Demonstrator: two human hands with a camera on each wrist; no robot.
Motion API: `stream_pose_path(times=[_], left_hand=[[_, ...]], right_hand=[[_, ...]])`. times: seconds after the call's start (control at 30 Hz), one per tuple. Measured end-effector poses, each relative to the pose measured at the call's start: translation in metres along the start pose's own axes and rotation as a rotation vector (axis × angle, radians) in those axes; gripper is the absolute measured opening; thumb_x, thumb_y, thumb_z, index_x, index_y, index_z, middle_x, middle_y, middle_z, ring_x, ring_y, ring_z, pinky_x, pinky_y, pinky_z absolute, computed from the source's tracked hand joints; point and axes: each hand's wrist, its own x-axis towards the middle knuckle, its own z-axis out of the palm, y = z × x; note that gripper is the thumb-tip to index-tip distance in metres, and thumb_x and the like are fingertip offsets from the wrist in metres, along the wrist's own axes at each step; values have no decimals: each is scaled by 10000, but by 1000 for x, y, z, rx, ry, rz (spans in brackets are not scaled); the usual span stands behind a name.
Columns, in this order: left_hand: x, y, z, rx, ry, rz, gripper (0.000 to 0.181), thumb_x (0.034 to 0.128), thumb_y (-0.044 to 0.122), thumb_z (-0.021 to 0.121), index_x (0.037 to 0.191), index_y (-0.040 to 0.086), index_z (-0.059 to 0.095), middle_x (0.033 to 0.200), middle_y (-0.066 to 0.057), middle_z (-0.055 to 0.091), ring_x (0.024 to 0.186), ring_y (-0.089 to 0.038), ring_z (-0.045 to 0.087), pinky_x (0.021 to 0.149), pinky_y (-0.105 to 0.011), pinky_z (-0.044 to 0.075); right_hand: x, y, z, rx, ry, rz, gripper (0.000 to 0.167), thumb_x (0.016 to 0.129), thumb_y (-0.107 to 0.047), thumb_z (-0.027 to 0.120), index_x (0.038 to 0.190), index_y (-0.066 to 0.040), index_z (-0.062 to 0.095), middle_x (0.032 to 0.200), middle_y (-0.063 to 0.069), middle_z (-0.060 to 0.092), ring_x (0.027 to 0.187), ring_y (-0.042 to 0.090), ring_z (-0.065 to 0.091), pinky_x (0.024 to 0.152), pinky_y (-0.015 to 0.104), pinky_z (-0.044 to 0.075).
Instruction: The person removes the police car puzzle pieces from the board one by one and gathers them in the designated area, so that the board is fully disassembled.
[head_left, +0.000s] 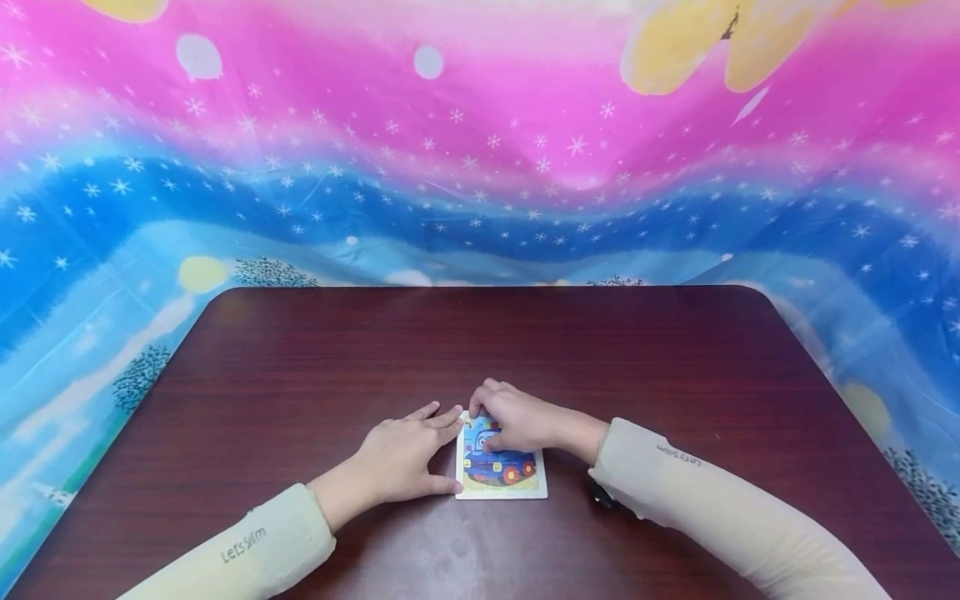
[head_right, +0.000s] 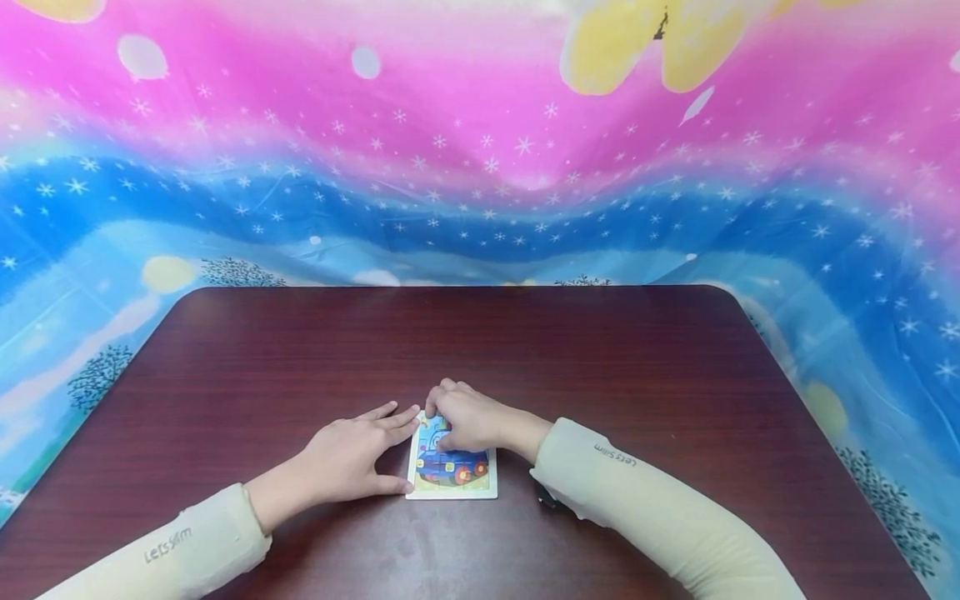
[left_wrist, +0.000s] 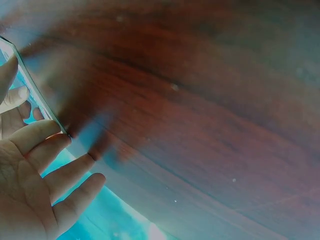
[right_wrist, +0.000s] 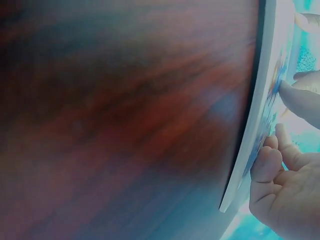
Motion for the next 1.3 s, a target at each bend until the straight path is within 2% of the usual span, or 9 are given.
stream_pose_path(times=[0.4,0.7,0.9,1.3], left_hand=[[0,0,1,0,4,-4,816,767,634,739,1428,191,558,1534,23,469,1431,-283,435,883,-543,545],[1,-1,1,12,3,3,823,776,648,725,1433,184,551,1543,28,454,1436,-281,428,878,-509,559],[1,-1,2,4,-4,3,826,775,648,724,1436,184,548,1542,18,458,1437,-288,426,875,-522,556],[1,-1,1,-2,-11,-10,826,778,642,725,1444,190,539,1552,25,444,1450,-288,406,906,-539,537]], right_hand=[[0,3,-1,57,30,-49,336,846,-71,760,1152,-68,622,1037,23,578,972,156,548,905,330,486],[0,6,-7,190,56,-47,189,901,-34,692,1074,-100,657,922,-1,611,758,91,522,730,217,473],[1,7,-8,240,72,-56,118,923,-34,670,1016,-105,679,835,-32,621,728,70,539,723,210,485],[-2,16,-19,300,110,-69,131,910,-26,677,995,-124,689,808,-28,629,694,83,552,692,224,496]])
